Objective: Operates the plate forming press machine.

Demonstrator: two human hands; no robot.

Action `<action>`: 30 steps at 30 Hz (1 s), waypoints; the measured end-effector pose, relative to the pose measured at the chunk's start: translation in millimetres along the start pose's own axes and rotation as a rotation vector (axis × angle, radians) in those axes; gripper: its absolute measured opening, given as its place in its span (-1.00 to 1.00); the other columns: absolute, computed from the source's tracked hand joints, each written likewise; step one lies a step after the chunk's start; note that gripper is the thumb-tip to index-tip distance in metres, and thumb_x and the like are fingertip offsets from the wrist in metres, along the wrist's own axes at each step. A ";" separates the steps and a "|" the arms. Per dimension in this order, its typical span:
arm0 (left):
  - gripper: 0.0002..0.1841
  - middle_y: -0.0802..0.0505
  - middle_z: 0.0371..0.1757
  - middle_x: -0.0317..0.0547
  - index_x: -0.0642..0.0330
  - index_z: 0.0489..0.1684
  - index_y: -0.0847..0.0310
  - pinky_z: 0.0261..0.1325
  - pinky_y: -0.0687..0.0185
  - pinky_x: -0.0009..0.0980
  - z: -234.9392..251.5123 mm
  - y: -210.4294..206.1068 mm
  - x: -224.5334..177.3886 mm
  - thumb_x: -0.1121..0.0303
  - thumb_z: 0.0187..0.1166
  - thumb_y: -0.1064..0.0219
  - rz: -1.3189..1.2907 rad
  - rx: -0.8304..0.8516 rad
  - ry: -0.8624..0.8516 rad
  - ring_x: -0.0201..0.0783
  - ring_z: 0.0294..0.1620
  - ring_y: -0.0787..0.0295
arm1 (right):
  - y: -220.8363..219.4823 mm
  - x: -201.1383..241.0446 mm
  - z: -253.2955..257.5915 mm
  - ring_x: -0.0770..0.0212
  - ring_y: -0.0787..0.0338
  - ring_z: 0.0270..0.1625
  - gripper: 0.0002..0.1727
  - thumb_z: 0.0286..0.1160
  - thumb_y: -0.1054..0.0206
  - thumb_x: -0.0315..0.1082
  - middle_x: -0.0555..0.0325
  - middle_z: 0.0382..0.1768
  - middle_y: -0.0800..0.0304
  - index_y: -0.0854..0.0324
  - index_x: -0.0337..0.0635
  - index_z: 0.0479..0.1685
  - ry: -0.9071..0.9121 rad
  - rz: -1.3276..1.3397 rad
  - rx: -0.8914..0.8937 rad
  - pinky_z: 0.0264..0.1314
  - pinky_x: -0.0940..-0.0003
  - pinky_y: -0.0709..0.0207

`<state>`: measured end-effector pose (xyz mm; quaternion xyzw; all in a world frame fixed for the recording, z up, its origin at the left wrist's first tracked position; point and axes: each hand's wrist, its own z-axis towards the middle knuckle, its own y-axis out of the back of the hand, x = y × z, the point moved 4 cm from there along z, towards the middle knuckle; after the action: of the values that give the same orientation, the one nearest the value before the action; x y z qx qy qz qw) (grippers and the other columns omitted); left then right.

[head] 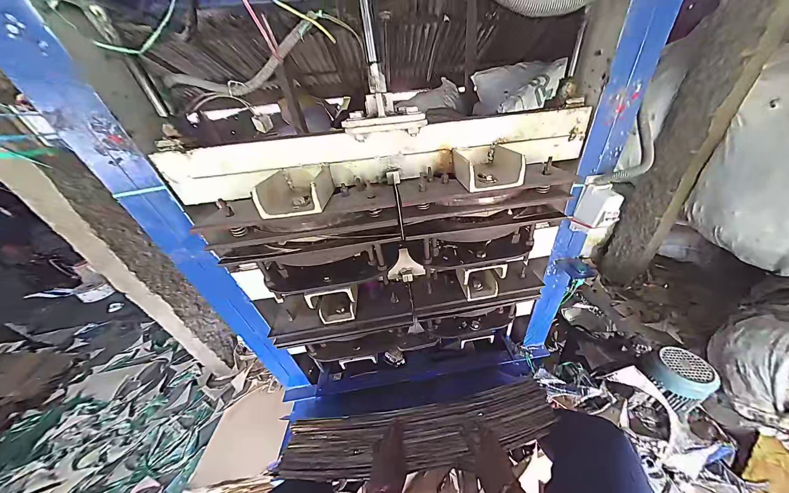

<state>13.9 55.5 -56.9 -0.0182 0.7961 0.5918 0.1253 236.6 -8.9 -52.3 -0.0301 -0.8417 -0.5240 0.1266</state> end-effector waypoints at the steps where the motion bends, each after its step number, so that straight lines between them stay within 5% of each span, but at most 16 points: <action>1: -0.35 -0.18 0.89 0.07 0.20 0.88 -0.05 0.86 0.17 0.19 2.4 -3.8 -0.1 0.39 0.75 -0.10 -0.041 0.035 0.016 0.12 0.91 0.01 | 2.6 7.8 -5.5 -0.44 0.19 0.90 -0.37 0.78 -0.08 -0.29 -0.19 0.90 0.12 -0.18 -0.17 0.84 -0.026 0.033 -0.019 0.82 -0.43 0.28; 4: -0.34 -0.04 0.93 0.04 0.18 0.91 0.07 0.90 0.26 0.15 9.4 -3.7 -5.6 0.38 0.78 0.01 -0.050 0.100 0.034 0.09 0.94 0.12 | -3.5 17.4 -2.2 -0.53 -0.02 0.83 -0.50 0.76 -0.03 -0.33 -0.32 0.81 -0.14 -0.51 -0.15 0.63 0.025 -0.042 -0.025 0.79 -0.48 0.15; 6: -0.45 -0.42 0.77 0.15 0.27 0.72 -0.35 0.80 0.03 0.26 12.8 -22.0 -0.4 0.40 0.71 0.00 -0.096 -0.181 -0.038 0.20 0.80 -0.25 | 3.9 22.0 -7.3 -0.51 -0.08 0.81 -0.51 0.72 -0.04 -0.38 -0.32 0.80 -0.15 -0.55 -0.13 0.59 0.052 -0.072 0.016 0.78 -0.51 0.16; 9: -0.39 -0.26 0.86 0.13 0.24 0.85 -0.10 0.85 0.09 0.18 -0.8 29.7 -14.6 0.39 0.75 -0.02 -0.125 0.023 0.028 0.17 0.88 -0.06 | 70.4 34.8 -24.7 -0.34 -0.34 0.75 -0.53 0.75 -0.11 -0.31 -0.23 0.66 -0.46 -0.56 -0.16 0.59 0.021 0.067 -0.261 0.76 -0.48 0.05; 11: -0.43 -0.48 0.69 0.35 0.40 0.71 -0.30 0.80 -0.09 0.18 -7.7 63.4 -26.8 0.47 0.67 -0.15 -0.328 -0.368 -0.039 0.32 0.76 -0.30 | 148.2 25.9 -31.6 -0.35 -0.63 0.53 -0.56 0.63 -0.24 -0.30 -0.18 0.39 -0.76 -0.69 -0.13 0.46 0.061 0.109 -0.760 0.61 -0.56 -0.14; 14: -0.48 -0.67 0.41 0.54 0.49 0.53 -0.48 0.55 -0.39 0.32 -13.1 161.5 -39.9 0.50 0.54 -0.28 -0.526 -0.910 -0.127 0.51 0.46 -0.57 | 284.8 10.3 -45.4 -0.57 -0.69 0.26 -0.44 0.56 -0.28 -0.09 -0.42 0.18 -0.78 -0.64 -0.17 0.49 0.018 0.071 -1.237 0.34 -0.64 -0.26; 19: -0.43 -0.63 0.34 0.68 0.46 0.55 -0.47 0.45 -0.30 0.45 -11.2 342.9 -54.1 0.35 0.56 -0.31 -0.462 -1.321 -0.126 0.67 0.39 -0.50 | 448.5 -7.3 -40.5 -0.73 -0.44 0.44 -0.27 0.65 -0.21 0.13 -0.64 0.35 -0.54 -0.31 0.06 0.79 -0.130 0.101 -1.416 0.45 -0.67 -0.04; 24: -0.44 -0.63 0.31 0.59 0.29 0.60 -0.47 0.40 -0.29 0.39 1.9 413.0 -48.2 0.28 0.58 -0.21 -0.332 -1.525 -0.129 0.63 0.35 -0.50 | 491.2 -23.4 -22.5 -0.67 -0.47 0.41 -0.36 0.66 -0.17 0.17 -0.62 0.30 -0.54 -0.43 0.24 0.72 -0.197 0.107 -1.484 0.42 -0.63 -0.07; 27: -0.45 -0.63 0.33 0.59 0.23 0.63 -0.47 0.40 -0.27 0.43 7.5 429.6 -41.4 0.33 0.60 -0.19 -0.305 -1.478 -0.122 0.62 0.35 -0.51 | 486.9 -22.9 -24.1 -0.80 -0.43 0.42 -0.43 0.68 -0.16 0.12 -0.74 0.31 -0.52 -0.71 -0.04 0.42 -0.149 0.095 -1.499 0.39 -0.75 -0.04; 30: -0.47 -0.60 0.36 0.57 0.15 0.65 -0.47 0.40 -0.26 0.43 18.1 448.9 -35.6 0.42 0.62 -0.18 -0.280 -1.434 -0.114 0.60 0.39 -0.46 | 465.7 -15.5 -47.0 -0.81 -0.46 0.37 -0.43 0.69 -0.13 0.04 -0.74 0.26 -0.55 -0.75 -0.30 0.23 -0.112 0.159 -1.599 0.36 -0.73 -0.08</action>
<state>-28.0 202.6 367.0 -0.1663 0.1956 0.9459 0.1983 345.4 159.7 370.8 -0.1977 -0.2124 -0.9550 0.0612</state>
